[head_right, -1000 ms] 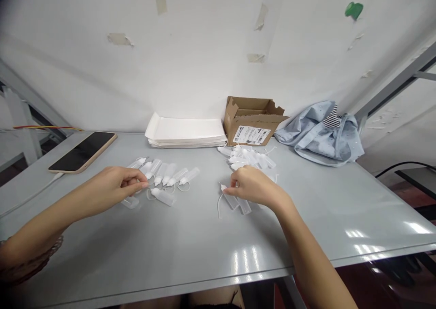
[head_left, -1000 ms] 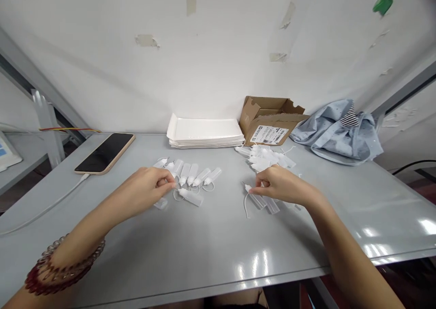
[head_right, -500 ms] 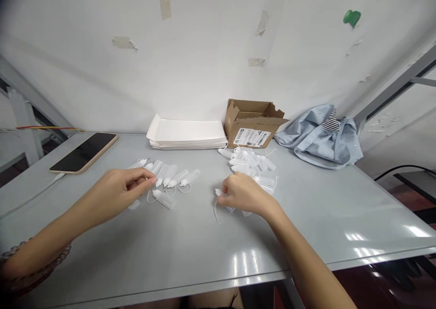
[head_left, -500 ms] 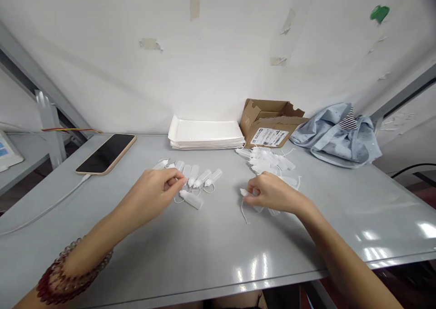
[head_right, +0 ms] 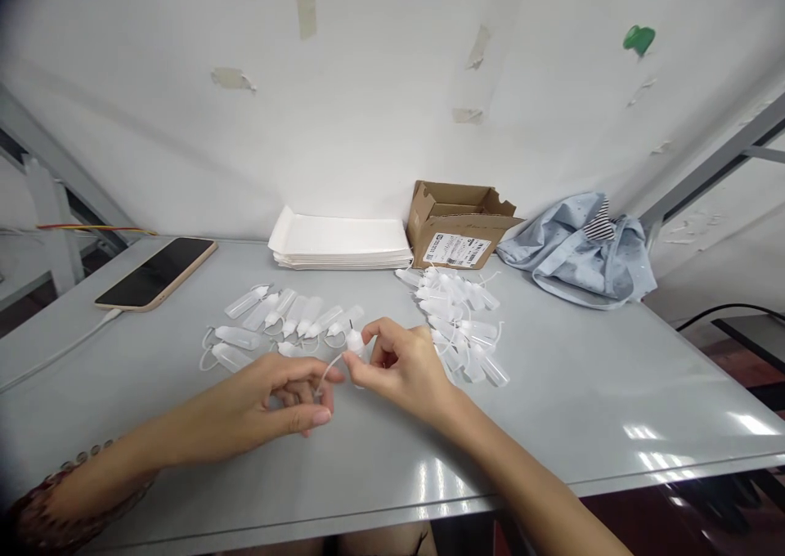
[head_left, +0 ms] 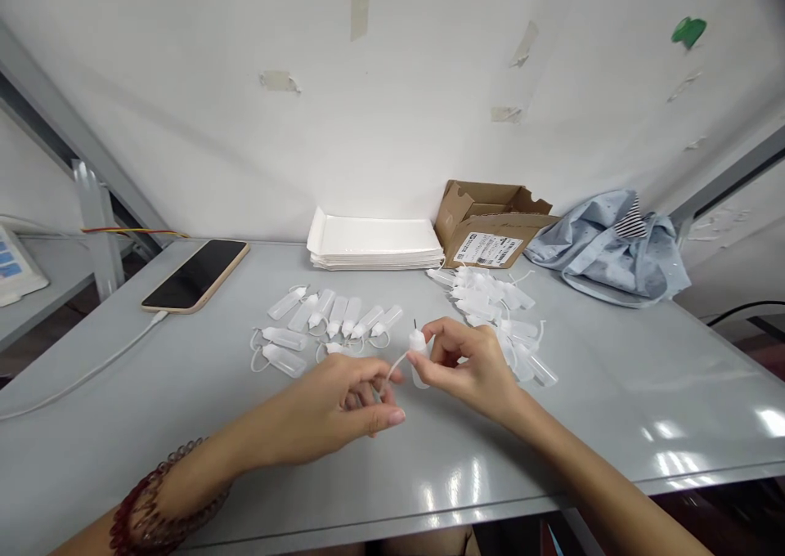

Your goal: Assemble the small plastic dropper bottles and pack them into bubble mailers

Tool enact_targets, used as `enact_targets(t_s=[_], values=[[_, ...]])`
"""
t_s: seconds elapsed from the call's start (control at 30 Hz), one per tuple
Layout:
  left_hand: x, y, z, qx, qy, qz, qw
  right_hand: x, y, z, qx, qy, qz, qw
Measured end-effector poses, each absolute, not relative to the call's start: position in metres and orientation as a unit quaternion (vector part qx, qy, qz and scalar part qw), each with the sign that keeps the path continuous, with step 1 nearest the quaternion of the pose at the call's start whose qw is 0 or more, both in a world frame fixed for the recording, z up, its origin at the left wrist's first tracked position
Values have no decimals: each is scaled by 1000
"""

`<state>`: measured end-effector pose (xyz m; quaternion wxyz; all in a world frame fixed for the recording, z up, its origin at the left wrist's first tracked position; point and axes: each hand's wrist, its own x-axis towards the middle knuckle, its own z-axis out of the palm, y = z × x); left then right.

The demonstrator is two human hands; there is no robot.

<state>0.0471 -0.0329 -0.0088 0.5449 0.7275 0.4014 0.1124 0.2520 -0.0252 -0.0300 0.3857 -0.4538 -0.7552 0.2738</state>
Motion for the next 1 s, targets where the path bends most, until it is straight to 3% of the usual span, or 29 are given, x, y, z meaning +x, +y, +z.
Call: enact_targets(t_s=[0.17,0.4,0.63,1.0], values=[[44,-33,-6,704,408,125,567,254,-25,-29,-433,-757,276,405],[38,-26,0,713,431,205,514,256,-21,-23,-467,-724,283,421],[37,-24,-4,688,487,305,443,255,-20,-21,-466,-678,411,392],[37,-25,-3,671,498,361,414,253,-27,-26,-436,-748,358,350]])
